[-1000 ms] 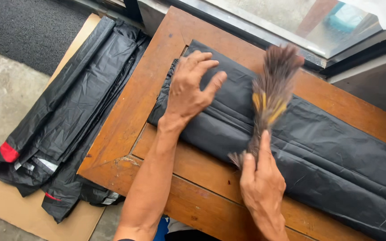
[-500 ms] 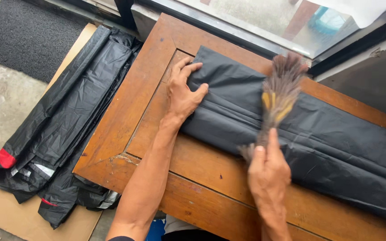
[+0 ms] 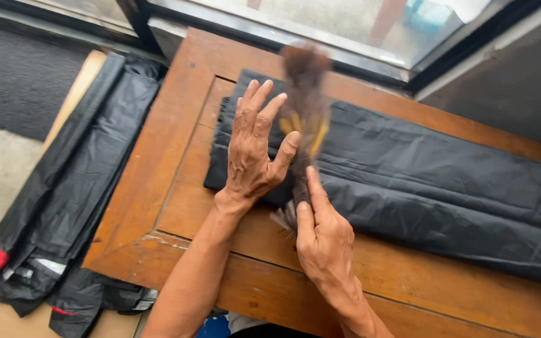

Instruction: The person uses a feather duster to sweep a black and red fabric item laid out on a wooden table. They repeatedly brush the surface of the fabric, folding and unfolding sections to clean different areas.

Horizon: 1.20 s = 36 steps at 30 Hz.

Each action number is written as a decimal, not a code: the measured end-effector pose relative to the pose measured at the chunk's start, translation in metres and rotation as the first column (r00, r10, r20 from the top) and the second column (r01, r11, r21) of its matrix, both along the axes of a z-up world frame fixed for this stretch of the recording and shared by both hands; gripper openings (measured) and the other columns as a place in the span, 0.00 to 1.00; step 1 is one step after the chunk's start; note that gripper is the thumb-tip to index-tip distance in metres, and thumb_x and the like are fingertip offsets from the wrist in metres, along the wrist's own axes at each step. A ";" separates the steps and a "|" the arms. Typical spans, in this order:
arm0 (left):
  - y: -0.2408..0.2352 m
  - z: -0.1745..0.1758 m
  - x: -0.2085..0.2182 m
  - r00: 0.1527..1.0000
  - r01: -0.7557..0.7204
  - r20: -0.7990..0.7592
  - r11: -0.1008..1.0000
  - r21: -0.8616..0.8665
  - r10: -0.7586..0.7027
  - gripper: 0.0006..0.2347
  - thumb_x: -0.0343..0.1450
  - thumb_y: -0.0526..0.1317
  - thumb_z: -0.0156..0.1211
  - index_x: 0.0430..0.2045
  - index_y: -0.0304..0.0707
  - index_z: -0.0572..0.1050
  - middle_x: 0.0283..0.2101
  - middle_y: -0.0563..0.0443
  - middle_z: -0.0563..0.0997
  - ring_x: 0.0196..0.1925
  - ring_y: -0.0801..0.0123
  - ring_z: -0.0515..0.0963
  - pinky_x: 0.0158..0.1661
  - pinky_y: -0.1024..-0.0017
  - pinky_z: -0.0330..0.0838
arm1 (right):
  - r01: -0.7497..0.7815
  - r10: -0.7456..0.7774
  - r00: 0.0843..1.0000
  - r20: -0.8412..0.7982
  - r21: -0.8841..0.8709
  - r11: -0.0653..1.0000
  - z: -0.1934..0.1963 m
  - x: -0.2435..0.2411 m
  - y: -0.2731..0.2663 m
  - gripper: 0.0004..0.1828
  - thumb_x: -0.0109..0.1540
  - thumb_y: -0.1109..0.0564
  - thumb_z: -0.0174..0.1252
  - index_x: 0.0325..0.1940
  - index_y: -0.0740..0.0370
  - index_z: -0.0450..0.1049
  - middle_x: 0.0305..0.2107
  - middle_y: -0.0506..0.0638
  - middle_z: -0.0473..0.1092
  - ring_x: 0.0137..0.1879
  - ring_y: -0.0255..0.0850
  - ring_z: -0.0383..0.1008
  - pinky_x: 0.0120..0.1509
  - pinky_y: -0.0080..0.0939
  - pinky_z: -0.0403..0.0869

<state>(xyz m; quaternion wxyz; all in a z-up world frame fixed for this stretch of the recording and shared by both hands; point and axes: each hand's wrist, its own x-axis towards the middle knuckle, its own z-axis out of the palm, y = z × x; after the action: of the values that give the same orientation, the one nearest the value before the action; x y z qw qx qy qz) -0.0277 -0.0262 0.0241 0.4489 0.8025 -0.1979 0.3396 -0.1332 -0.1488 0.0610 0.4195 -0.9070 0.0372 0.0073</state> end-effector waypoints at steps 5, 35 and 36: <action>-0.013 -0.021 0.000 0.954 0.135 -0.296 0.955 0.264 -0.053 0.26 0.76 0.55 0.30 0.67 0.41 0.49 0.72 0.43 0.51 0.75 0.50 0.48 0.69 0.48 0.41 | -0.002 0.006 1.000 0.006 -0.551 0.835 -0.034 -0.016 -0.021 0.30 0.60 0.50 0.45 0.68 0.40 0.58 0.23 0.43 0.71 0.25 0.51 0.72 0.21 0.55 0.66; 0.011 -0.015 0.007 0.954 0.065 -0.244 0.679 0.731 0.171 0.30 0.68 0.54 0.48 0.62 0.37 0.62 0.69 0.25 0.53 0.71 0.31 0.44 0.58 0.27 0.30 | 0.462 -0.607 0.795 0.021 -0.669 0.582 0.000 -0.092 -0.232 0.25 0.67 0.48 0.40 0.69 0.39 0.65 0.15 0.58 0.72 0.23 0.55 0.72 0.26 0.53 0.69; -0.012 -0.004 0.004 0.955 0.066 -0.241 0.673 0.737 0.171 0.30 0.68 0.54 0.48 0.62 0.37 0.62 0.69 0.25 0.53 0.71 0.31 0.44 0.58 0.27 0.30 | 0.465 -0.609 0.793 0.018 -0.664 0.586 0.001 -0.087 -0.216 0.25 0.67 0.48 0.40 0.69 0.39 0.65 0.15 0.58 0.72 0.23 0.55 0.72 0.26 0.53 0.69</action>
<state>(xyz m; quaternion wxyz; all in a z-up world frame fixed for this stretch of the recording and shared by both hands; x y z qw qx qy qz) -0.0235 -0.0381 0.0199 0.1008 0.9610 -0.2265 0.1224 -0.2206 -0.3647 0.0620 0.0619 -0.9319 0.3554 -0.0372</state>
